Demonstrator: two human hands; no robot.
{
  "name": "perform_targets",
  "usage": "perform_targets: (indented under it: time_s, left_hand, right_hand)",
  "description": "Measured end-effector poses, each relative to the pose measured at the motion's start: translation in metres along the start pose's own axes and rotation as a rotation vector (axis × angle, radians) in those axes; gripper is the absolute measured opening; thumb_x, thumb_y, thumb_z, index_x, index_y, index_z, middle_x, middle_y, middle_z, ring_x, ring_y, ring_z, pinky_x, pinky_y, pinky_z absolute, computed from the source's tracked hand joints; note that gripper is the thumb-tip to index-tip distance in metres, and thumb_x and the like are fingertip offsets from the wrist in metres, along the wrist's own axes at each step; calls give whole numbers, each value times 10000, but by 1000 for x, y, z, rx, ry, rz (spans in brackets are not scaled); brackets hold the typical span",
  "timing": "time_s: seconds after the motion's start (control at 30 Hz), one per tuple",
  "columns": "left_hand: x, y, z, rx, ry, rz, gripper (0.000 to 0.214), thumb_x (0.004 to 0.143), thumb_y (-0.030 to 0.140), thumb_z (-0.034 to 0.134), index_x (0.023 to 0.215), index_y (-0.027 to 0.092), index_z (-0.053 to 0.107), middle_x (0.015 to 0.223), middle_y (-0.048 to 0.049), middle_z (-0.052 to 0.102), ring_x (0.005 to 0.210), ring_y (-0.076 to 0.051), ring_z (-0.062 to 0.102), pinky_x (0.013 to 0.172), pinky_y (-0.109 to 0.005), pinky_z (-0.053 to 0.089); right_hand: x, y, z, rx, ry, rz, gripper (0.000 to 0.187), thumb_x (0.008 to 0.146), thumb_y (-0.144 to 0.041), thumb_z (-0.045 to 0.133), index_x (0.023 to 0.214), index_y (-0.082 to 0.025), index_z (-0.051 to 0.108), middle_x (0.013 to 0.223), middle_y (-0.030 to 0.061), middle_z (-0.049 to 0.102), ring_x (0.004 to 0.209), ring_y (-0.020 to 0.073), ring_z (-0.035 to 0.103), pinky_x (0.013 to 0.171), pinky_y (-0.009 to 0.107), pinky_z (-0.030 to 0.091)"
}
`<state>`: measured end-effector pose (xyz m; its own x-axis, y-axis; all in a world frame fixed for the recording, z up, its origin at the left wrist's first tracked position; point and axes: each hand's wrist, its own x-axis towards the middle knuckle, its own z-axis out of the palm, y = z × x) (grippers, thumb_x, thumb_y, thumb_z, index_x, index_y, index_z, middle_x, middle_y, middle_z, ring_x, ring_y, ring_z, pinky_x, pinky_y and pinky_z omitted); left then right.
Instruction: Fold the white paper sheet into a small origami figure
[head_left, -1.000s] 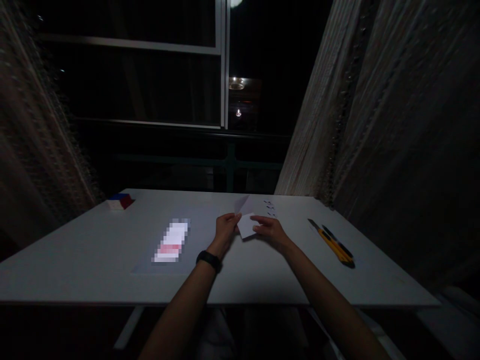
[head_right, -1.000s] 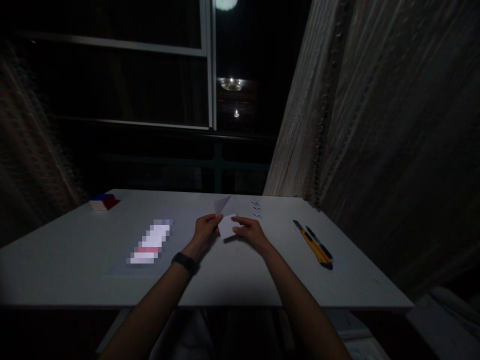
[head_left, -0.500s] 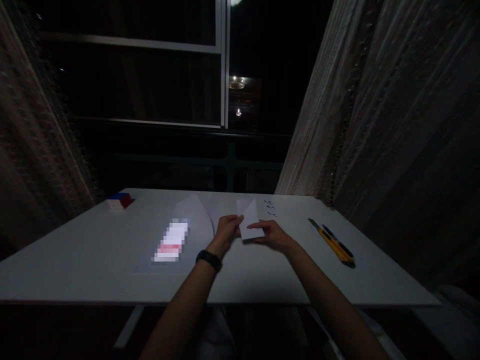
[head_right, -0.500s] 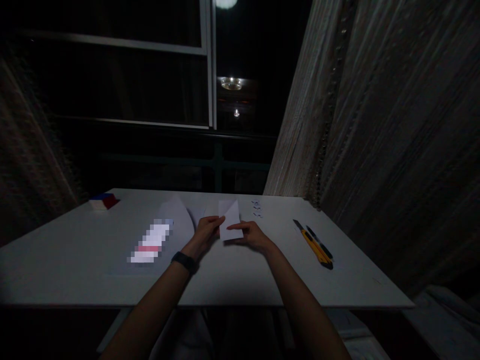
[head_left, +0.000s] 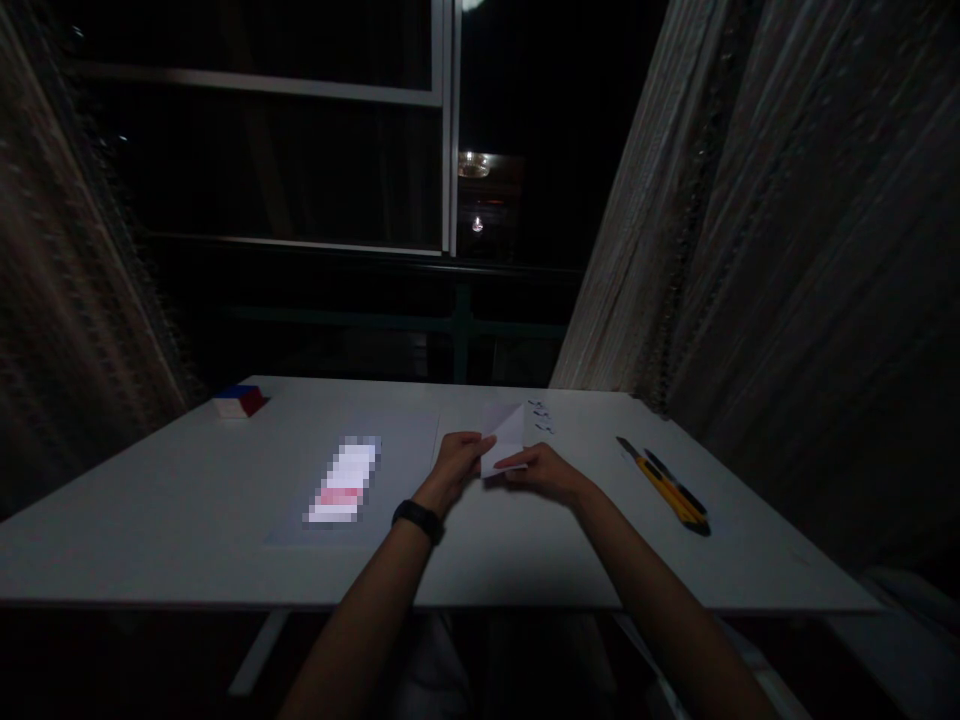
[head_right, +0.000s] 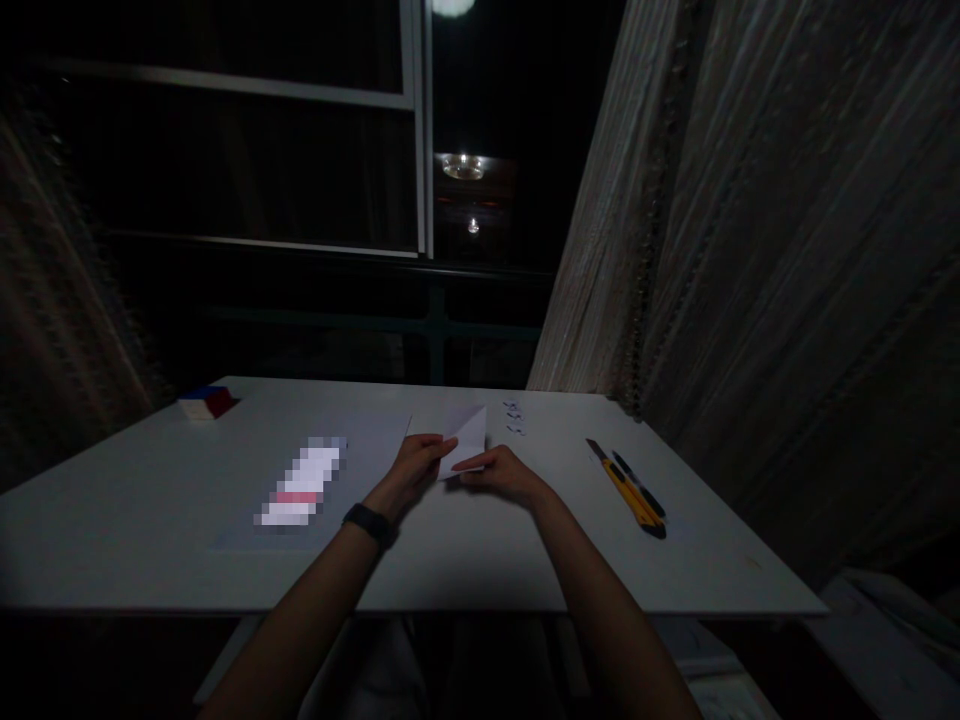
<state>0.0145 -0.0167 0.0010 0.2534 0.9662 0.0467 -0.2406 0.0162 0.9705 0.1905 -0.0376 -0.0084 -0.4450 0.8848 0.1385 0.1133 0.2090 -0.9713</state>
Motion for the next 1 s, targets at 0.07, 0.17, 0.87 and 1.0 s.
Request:
perform_targets:
  time_s: [0.07, 0.17, 0.87, 1.0]
  left_hand:
    - [1, -1, 0, 26, 6, 23, 303, 562, 379, 745, 569, 114, 599, 478, 11, 518, 401, -56, 417, 387, -180, 279]
    - [2, -1, -1, 50, 15, 38, 333, 561, 417, 737, 558, 116, 596, 450, 20, 488, 390, -53, 393, 384, -185, 259]
    - [0, 3, 6, -117, 49, 56, 614, 587, 340, 748, 1110, 192, 461, 749, -42, 656, 645, -149, 615, 597, -273, 482]
    - [-2, 2, 8, -61, -107, 104, 445, 537, 307, 780, 897, 152, 570, 800, -64, 656, 656, -144, 612, 617, -260, 466]
  right_hand:
    - [0, 1, 0, 75, 43, 35, 387, 631, -394, 717, 909, -126, 702, 801, 114, 695, 688, 179, 638, 677, 337, 493]
    - [1, 0, 1, 180, 104, 38, 353, 645, -400, 707, 859, -119, 708, 777, 114, 697, 682, 183, 643, 665, 317, 487]
    - [7, -2, -1, 389, 441, 113, 324, 647, -410, 711, 707, -92, 683, 621, 95, 670, 506, 140, 604, 482, 234, 506]
    - [10, -1, 0, 401, 511, 124, 313, 651, -408, 706, 685, -98, 673, 616, 101, 674, 493, 149, 608, 455, 233, 506]
